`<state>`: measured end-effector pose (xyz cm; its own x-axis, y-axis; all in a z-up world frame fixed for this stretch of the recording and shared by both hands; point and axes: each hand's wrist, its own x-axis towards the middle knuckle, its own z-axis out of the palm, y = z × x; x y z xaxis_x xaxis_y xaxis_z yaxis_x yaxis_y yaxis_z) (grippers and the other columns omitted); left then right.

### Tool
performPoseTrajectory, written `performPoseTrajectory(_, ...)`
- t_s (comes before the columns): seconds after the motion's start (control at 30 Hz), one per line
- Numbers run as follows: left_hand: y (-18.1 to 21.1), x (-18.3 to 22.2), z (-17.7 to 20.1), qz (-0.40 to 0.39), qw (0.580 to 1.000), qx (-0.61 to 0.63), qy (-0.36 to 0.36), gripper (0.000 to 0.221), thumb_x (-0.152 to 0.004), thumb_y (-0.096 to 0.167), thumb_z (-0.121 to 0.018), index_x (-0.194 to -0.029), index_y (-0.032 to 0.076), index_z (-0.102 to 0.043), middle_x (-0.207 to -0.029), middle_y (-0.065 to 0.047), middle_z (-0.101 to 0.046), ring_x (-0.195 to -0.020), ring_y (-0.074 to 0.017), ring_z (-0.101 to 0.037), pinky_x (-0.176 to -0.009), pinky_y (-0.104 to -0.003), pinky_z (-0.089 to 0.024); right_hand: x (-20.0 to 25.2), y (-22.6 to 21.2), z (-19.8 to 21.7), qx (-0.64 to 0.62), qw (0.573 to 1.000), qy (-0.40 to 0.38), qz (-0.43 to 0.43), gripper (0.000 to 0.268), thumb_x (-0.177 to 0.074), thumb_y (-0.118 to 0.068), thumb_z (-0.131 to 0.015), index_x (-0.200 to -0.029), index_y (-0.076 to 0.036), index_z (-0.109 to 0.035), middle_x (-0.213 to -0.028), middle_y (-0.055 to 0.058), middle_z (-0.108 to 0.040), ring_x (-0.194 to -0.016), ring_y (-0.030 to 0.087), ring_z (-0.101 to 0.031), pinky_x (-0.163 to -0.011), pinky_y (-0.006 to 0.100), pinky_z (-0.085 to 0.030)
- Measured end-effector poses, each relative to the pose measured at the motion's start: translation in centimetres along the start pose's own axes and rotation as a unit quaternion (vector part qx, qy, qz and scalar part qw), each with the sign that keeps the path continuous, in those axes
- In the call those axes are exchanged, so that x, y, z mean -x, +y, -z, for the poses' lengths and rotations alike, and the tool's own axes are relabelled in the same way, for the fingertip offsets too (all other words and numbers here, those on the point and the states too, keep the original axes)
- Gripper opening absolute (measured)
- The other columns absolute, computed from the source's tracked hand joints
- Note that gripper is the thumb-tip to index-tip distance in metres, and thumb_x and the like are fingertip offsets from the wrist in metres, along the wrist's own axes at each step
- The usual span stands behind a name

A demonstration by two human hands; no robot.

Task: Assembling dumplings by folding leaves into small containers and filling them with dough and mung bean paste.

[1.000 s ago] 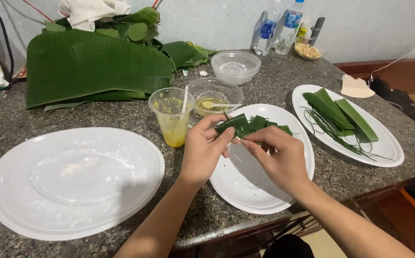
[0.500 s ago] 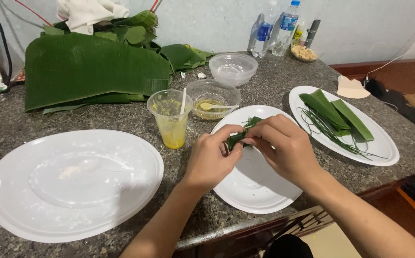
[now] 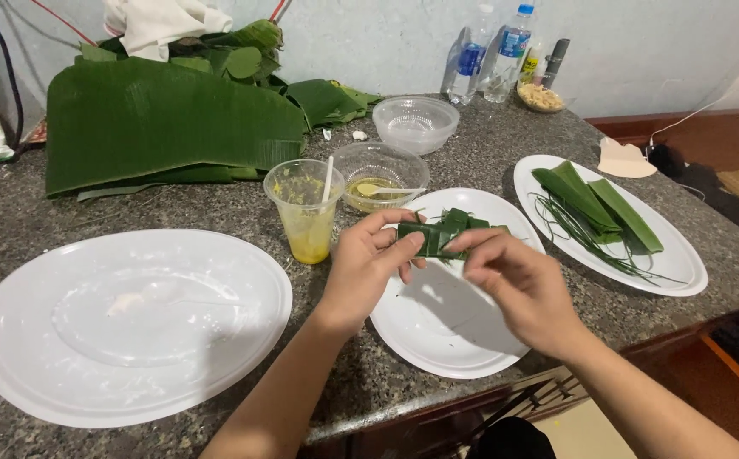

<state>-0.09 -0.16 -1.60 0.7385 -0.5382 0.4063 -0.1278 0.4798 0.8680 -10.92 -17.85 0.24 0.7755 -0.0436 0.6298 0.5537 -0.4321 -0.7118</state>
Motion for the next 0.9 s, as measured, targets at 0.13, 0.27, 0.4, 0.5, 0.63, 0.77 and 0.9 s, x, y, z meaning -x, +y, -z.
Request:
performPoseTrajectory(0.13,0.0,0.0,-0.1,0.005,0.999,0.035,-0.019,0.036,-0.091,0.008,-0.067,-0.120,-0.012,-0.059,-0.087,-0.025,-0.070,-0.074,-0.0241,-0.072,-0.054,-0.026,-0.055,-0.3,0.6,1.3,0.006,0.998,0.052,-0.020,0.008,-0.095,-0.007,-0.064,-0.088,-0.003,-0.065,-0.096,0.014,-0.067,-0.084,0.018,-0.060,-0.070,0.033,-0.051)
performPoseTrajectory(0.27,0.6,0.6,-0.6,0.008,0.994,0.030,-0.106,0.034,-0.091,0.009,-0.067,-0.119,-0.010,-0.061,-0.083,-0.023,-0.070,-0.070,-0.0216,-0.071,-0.054,-0.023,-0.055,-1.4,0.6,1.2,-0.101,0.979,0.084,-0.154,0.011,-0.098,-0.008,-0.060,-0.094,0.002,-0.060,-0.076,0.011,-0.058,-0.068,0.017,-0.054,-0.059,0.028,-0.045)
performPoseTrajectory(0.4,0.8,0.8,-0.6,0.009,0.992,-0.034,-0.121,0.028,-0.090,0.003,-0.066,-0.116,-0.007,-0.063,-0.082,-0.021,-0.071,-0.068,-0.0187,-0.070,-0.055,-0.023,-0.056,-2.5,-0.8,1.7,-0.207,0.956,0.098,-0.184,0.019,-0.102,-0.021,-0.058,-0.101,-0.003,-0.054,-0.094,0.015,-0.063,-0.073,0.015,-0.057,-0.060,0.024,-0.046)
performPoseTrajectory(0.5,0.4,0.5,-0.7,-0.020,0.984,-0.127,-0.124,0.025,-0.090,0.002,-0.064,-0.115,-0.003,-0.065,-0.074,-0.017,-0.071,-0.059,-0.0147,-0.065,-0.052,-0.023,-0.052,-2.7,-2.3,1.4,-0.245,0.951,0.062,-0.177,0.021,-0.106,-0.025,-0.053,-0.100,-0.005,-0.051,-0.081,0.014,-0.061,-0.064,0.015,-0.052,-0.056,0.024,-0.041)
performPoseTrajectory(0.63,0.0,0.7,-0.5,-0.038,0.967,-0.231,-0.104,0.023,-0.090,0.005,-0.065,-0.113,0.005,-0.069,-0.071,-0.012,-0.072,-0.061,-0.0128,-0.060,-0.058,-0.026,-0.049,-3.3,-2.8,1.1,-0.093,0.986,0.004,-0.138,0.015,-0.100,-0.011,-0.058,-0.104,0.003,-0.055,-0.056,0.011,-0.052,-0.049,0.016,-0.047,-0.050,0.026,-0.038)
performPoseTrajectory(0.77,0.2,0.8,-0.4,-0.055,0.951,-0.293,-0.080,0.022,-0.091,0.009,-0.065,-0.113,0.013,-0.070,-0.067,-0.009,-0.072,-0.057,-0.0142,-0.061,-0.057,-0.027,-0.049,-3.1,-3.7,0.2,0.162,0.981,-0.026,-0.103,0.023,-0.080,-0.013,-0.081,-0.097,-0.001,-0.073,-0.062,0.014,-0.070,-0.055,0.019,-0.064,-0.055,0.031,-0.050)
performPoseTrajectory(0.9,0.4,0.7,-0.2,-0.041,0.946,-0.311,-0.085,0.021,-0.093,0.010,-0.063,-0.112,0.011,-0.070,-0.065,-0.010,-0.070,-0.055,-0.0157,-0.061,-0.055,-0.027,-0.047,-2.9,-2.7,-0.2,0.255,0.966,-0.011,-0.039,0.008,-0.085,-0.015,-0.079,-0.086,-0.008,-0.076,-0.065,0.009,-0.074,-0.062,0.022,-0.073,-0.060,0.031,-0.055)
